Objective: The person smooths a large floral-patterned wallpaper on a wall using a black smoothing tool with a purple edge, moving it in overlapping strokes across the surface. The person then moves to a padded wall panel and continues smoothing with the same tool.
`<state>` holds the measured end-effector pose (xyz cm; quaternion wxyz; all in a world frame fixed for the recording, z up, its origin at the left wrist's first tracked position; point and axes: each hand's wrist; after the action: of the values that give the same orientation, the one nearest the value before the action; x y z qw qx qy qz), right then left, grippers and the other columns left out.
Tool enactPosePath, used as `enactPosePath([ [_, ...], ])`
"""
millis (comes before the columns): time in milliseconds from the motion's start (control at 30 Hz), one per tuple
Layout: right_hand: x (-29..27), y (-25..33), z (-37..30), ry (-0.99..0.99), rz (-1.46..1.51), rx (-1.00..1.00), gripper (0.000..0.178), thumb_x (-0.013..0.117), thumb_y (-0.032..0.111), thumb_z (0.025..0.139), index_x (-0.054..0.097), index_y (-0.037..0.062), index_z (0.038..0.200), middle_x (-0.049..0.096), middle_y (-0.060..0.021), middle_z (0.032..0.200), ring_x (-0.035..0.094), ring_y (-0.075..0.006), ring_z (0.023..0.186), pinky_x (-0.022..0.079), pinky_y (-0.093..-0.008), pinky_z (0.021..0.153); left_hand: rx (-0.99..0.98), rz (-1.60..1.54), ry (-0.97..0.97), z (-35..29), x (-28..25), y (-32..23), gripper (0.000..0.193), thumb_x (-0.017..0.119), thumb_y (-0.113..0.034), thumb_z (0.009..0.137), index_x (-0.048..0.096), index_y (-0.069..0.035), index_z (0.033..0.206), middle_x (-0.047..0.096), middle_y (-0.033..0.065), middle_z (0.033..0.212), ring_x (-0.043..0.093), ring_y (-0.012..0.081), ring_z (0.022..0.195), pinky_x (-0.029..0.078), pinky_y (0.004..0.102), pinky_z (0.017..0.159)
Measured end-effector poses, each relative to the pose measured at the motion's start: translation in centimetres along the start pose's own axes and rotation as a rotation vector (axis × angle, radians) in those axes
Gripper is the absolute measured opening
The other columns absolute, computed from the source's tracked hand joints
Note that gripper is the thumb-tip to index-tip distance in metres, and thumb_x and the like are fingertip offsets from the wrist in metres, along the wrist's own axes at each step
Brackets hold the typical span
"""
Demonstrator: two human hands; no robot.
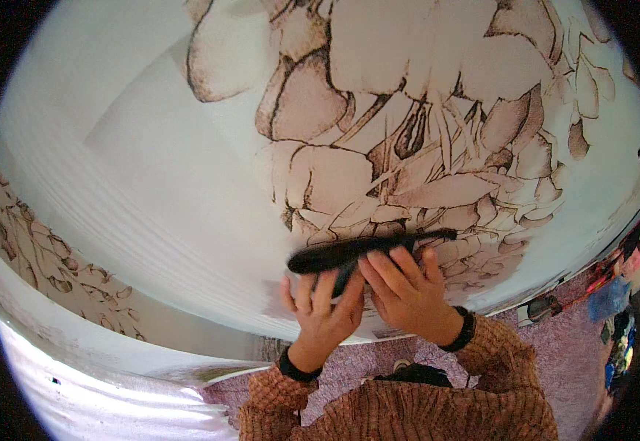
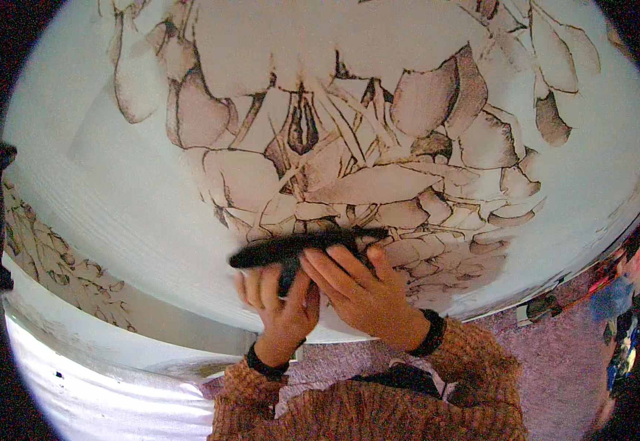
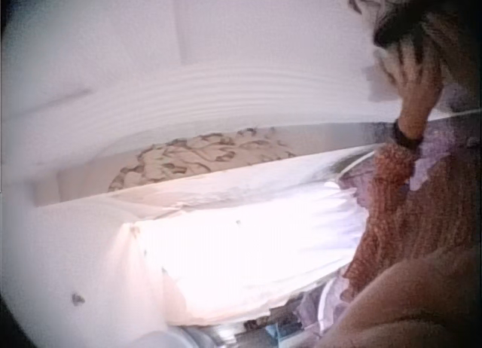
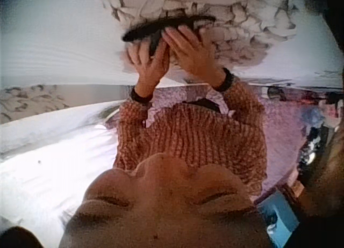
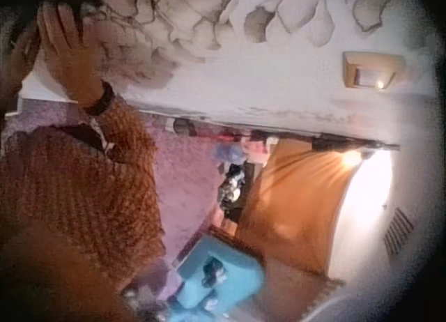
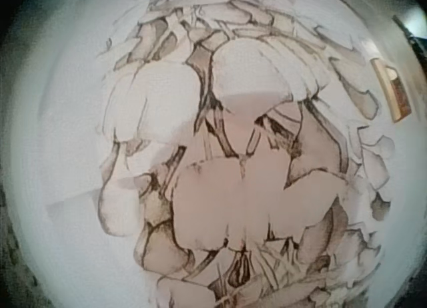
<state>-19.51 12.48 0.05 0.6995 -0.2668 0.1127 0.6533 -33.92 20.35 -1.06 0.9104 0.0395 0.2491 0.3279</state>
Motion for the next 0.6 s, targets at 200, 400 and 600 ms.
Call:
enactPosePath([
  [200, 0.1, -0.5, 0.7, -0.040, 0.023, -0.052, 0.033, 0.055, 0.027, 0.081, 0.062, 0.0152, 0.111, 0.050, 0.0037, 0.131, 0.045, -0.0165, 0.119, 0.023, -0.0480, 0.104, -0.153, -0.065, -0.100, -0.2, 1.3, -0.5, 0.021, 0.064, -0.027, 0.078, 0.065, -0.025, 0.099, 0.048, 0.0064, 0.115, 0.040, 0.0323, 0.114, 0.022, 0.0523, 0.101],
  [400, 2.4, 1.2, -5.5, 0.187, 0.299, -0.173, 0.037, 0.059, 0.023, 0.074, 0.062, 0.0057, 0.107, 0.050, -0.0011, 0.131, 0.047, -0.0159, 0.116, 0.036, -0.0360, 0.085, -0.123, -0.026, 0.160, -8.6, 2.2, -2.7, 0.027, 0.067, -0.018, 0.073, 0.060, -0.016, 0.099, 0.039, 0.0109, 0.113, 0.033, 0.0343, 0.110, 0.028, 0.0542, 0.093],
  [600, 2.7, 1.7, -3.3, 0.138, 0.236, -0.290, 0.035, 0.054, 0.019, 0.077, 0.061, 0.0032, 0.108, 0.043, -0.0047, 0.137, 0.040, -0.0161, 0.125, 0.035, -0.0356, 0.088, -0.259, 0.027, 0.124, -8.6, 1.2, -0.9, 0.024, 0.064, -0.023, 0.077, 0.063, -0.021, 0.101, 0.046, 0.0095, 0.112, 0.041, 0.0321, 0.111, 0.026, 0.0522, 0.097],
])
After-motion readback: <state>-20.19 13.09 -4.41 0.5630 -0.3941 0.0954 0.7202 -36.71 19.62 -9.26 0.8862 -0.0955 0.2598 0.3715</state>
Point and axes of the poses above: each hand's wrist, its own z-axis towards the middle knuckle, its own x-axis out of the palm, y = z × x
